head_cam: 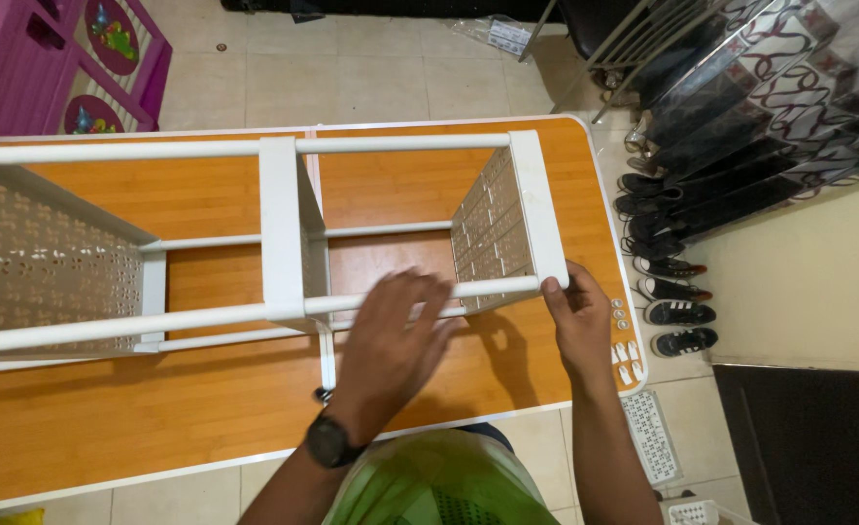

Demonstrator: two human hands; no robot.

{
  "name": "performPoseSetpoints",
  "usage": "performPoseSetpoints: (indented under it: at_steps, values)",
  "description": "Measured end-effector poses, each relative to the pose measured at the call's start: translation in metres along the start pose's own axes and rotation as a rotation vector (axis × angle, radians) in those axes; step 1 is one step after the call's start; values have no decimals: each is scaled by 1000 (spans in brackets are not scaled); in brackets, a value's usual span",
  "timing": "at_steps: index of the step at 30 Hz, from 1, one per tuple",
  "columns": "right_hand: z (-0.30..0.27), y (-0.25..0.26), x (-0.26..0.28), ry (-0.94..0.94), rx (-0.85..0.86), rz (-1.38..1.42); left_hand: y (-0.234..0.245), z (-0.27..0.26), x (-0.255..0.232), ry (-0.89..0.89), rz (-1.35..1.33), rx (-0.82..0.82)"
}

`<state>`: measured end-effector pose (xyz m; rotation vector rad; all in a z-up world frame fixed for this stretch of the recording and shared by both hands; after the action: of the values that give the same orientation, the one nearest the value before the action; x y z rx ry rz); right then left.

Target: The person assembles a white plastic shelving unit on a wooden table. They insert white plastic connectors into the frame, attach perforated side panels, and secure the structure by hand.

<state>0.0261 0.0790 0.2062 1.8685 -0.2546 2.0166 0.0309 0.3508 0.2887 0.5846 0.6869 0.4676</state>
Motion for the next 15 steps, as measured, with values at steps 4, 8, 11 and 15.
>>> performPoseSetpoints:
  at_steps: [4,8,11,15]
  values:
    - [12,0,-8,-41,29,109,-36,37,-26,-52,-117,86]
    - [19,1,-8,-67,63,121,-63,52,-35,-9,-66,142]
    - [20,0,-3,-100,134,107,-78,53,-36,55,-24,224]
    - [18,-4,6,-63,185,92,-86,51,-37,30,18,226]
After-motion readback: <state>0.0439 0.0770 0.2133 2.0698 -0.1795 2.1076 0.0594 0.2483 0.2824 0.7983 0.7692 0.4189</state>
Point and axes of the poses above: each hand's wrist, its own z-axis towards the middle knuckle, its own y-axis out of the back of the hand, x = y × z, the point moved 3 cm from there along z, towards the middle knuckle, and after that the axes turned 4 degrees about -x, right-handed, at the moved point
